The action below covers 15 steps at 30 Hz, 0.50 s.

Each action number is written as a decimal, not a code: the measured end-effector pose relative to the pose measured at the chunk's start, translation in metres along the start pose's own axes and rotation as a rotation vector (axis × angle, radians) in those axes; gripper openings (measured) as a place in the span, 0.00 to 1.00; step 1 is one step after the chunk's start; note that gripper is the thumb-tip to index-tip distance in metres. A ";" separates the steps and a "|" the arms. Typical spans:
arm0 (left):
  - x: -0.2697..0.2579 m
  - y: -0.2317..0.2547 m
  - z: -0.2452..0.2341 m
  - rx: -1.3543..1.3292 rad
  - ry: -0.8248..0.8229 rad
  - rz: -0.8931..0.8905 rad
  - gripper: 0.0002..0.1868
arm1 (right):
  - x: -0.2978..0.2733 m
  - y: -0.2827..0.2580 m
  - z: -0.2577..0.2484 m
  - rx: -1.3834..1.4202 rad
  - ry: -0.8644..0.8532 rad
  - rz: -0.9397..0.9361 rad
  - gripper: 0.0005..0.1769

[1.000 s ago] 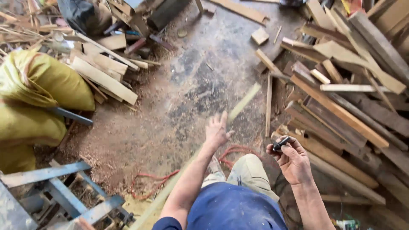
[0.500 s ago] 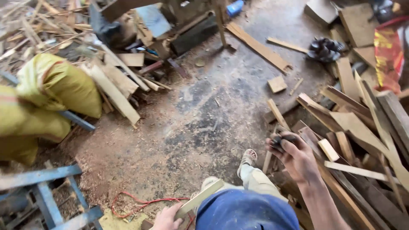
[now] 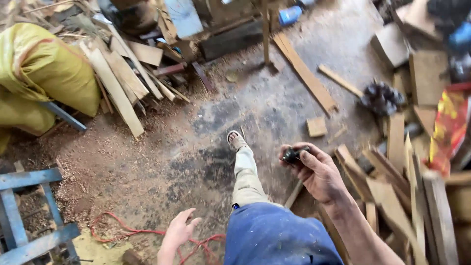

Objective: Fitting decorative molding to a cabinet and searching for a specific router bit in a tool chest.

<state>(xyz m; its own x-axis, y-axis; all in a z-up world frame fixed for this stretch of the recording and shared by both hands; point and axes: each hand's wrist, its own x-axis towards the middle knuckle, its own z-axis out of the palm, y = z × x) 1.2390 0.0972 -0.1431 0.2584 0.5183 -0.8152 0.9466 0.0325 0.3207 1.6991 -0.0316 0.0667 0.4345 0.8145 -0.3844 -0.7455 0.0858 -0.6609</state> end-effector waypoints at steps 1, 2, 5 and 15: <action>0.014 0.026 -0.006 0.017 0.005 0.055 0.30 | 0.024 -0.007 -0.004 -0.024 0.027 -0.025 0.12; 0.028 0.054 -0.015 0.035 0.013 0.109 0.29 | 0.050 -0.014 -0.007 -0.047 0.053 -0.051 0.13; 0.055 0.158 -0.064 -0.017 0.190 0.445 0.20 | 0.125 -0.025 -0.044 -0.037 0.096 0.022 0.10; -0.069 0.593 -0.388 -0.662 -0.113 1.069 0.14 | 0.336 -0.028 -0.081 -0.093 0.232 0.189 0.15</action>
<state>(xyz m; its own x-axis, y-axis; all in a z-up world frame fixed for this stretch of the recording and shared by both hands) 1.7082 0.4120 0.2904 0.8795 0.4751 -0.0268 -0.0133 0.0808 0.9966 1.9073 0.1933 -0.0961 0.4042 0.6571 -0.6362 -0.7794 -0.1165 -0.6156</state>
